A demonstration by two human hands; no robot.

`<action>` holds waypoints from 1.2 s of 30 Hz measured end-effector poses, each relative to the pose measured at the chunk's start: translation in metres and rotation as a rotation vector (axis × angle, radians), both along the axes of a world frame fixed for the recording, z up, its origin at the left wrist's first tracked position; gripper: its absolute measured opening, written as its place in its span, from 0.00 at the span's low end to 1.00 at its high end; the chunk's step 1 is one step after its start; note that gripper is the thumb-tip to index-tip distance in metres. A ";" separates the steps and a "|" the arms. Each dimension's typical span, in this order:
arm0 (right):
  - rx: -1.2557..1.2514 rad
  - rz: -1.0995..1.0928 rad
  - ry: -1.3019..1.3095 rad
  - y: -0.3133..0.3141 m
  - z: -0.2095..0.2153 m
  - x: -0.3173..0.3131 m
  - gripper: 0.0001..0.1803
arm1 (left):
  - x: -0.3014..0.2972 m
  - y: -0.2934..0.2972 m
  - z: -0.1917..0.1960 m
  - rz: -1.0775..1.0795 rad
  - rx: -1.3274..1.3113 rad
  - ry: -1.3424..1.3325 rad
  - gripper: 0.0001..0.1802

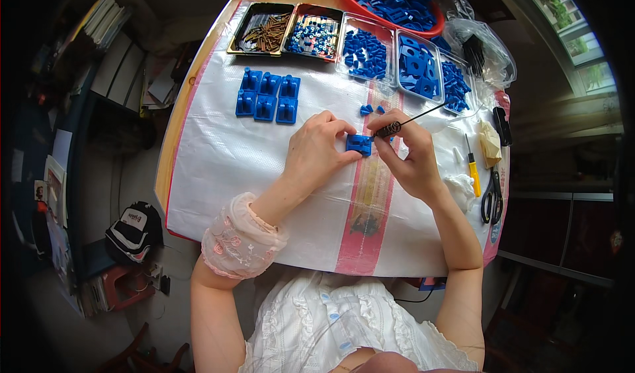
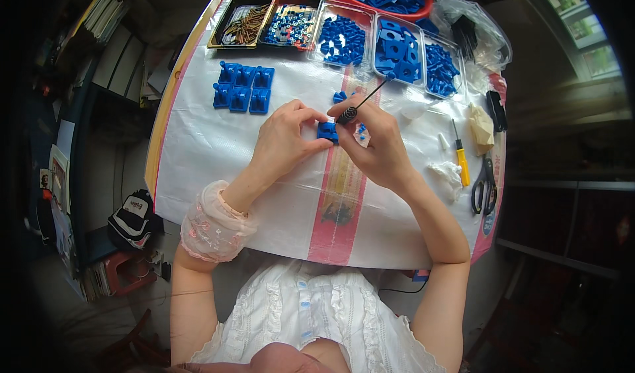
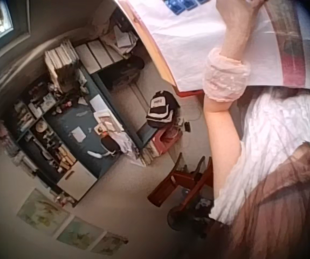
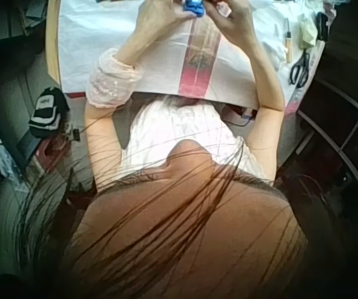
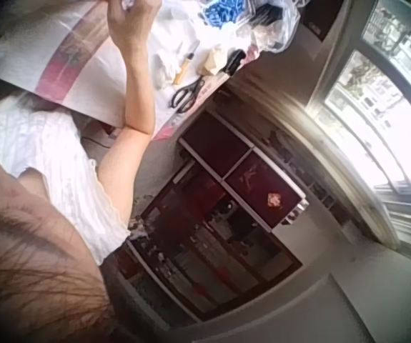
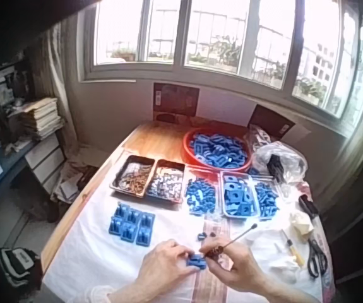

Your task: Assembling small blue LED plastic fixture components on a workbench.

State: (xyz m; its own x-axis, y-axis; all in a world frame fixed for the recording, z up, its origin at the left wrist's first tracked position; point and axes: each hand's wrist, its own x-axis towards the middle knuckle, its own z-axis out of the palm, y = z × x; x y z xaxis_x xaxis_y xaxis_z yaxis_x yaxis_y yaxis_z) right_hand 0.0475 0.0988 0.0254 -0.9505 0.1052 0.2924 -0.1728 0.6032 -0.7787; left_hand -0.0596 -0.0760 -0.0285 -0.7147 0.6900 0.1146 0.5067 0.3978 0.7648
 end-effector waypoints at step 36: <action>-0.037 0.029 0.093 0.002 -0.004 -0.004 0.11 | 0.000 0.001 0.007 0.002 -0.023 -0.045 0.19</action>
State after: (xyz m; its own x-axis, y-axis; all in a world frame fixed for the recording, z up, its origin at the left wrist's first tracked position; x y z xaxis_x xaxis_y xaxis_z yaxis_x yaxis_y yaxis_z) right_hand 0.0432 0.1011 0.0214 -0.9224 0.0901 0.3756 -0.2622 0.5679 -0.7802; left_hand -0.0592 -0.0750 -0.0213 -0.7203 0.6905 0.0668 0.4714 0.4165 0.7774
